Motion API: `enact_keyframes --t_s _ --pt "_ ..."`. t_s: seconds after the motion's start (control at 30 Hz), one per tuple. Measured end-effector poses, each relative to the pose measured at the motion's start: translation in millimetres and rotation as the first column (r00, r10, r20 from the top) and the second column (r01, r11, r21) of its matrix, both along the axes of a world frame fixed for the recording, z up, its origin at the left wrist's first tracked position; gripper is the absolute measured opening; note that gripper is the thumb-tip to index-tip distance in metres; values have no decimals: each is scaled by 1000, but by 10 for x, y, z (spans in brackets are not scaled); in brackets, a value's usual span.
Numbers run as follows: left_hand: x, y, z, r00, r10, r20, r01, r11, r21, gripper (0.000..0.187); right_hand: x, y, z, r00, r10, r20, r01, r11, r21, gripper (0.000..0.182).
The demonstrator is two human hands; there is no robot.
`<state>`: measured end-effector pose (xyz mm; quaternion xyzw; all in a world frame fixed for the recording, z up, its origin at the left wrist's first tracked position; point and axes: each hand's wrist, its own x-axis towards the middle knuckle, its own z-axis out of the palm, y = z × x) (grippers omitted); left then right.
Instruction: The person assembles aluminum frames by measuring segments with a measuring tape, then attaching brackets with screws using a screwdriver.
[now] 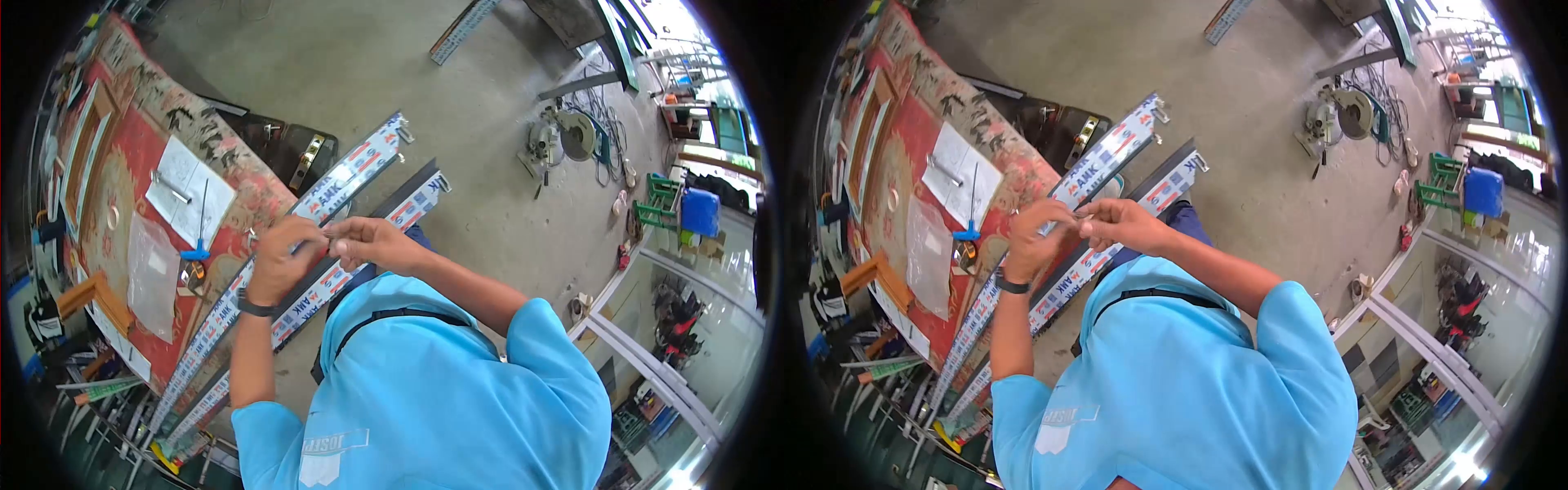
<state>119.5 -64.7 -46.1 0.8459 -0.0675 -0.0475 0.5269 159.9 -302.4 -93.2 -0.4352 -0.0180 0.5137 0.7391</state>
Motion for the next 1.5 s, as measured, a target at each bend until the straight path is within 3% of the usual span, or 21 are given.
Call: enact_keyframes --t_s 0.13,0.23,0.33,0.37,0.47,0.5,0.63,0.77,1.07,1.17,1.5 --pt "207 -733 -237 997 -27 -68 7 961 -276 10 31 -633 -31 977 -190 96 192 981 -14 34" --pt "347 -1171 -309 987 -97 -130 59 962 -266 12 128 -1059 -35 932 -252 262 280 957 -74 18" --pt "525 -1617 -501 993 -28 -118 -6 959 -284 10 217 -1381 -261 886 -313 342 379 914 -144 14" --pt "566 -1624 -630 969 -90 -231 41 978 -206 22 267 -1483 -358 883 -360 302 424 887 -183 17" --pt "726 -1838 -783 997 -71 17 64 962 265 54 567 -1798 -819 827 -446 343 548 774 -316 23" --pt "731 -1860 -859 994 -90 -67 106 942 317 90 697 -1873 -906 834 -421 358 536 773 -340 24" --pt "627 -2008 -1061 974 -59 -220 168 836 522 104 1034 -1981 -1251 886 -351 302 446 823 -351 28" --pt "615 -2012 -1266 976 -20 -216 126 863 489 102 1100 -1914 -1382 919 -358 165 392 872 -292 32" --pt "628 -2052 -1185 982 1 -191 94 866 490 97 1161 -1852 -1507 883 -268 385 375 896 -237 40" --pt "601 -2020 -1220 992 -5 -124 67 862 503 96 1164 -1805 -1502 900 -291 324 365 909 -200 39" --pt "596 -2008 -1219 990 13 -140 54 885 462 96 1125 -1711 -1493 814 -231 534 460 816 -349 38"
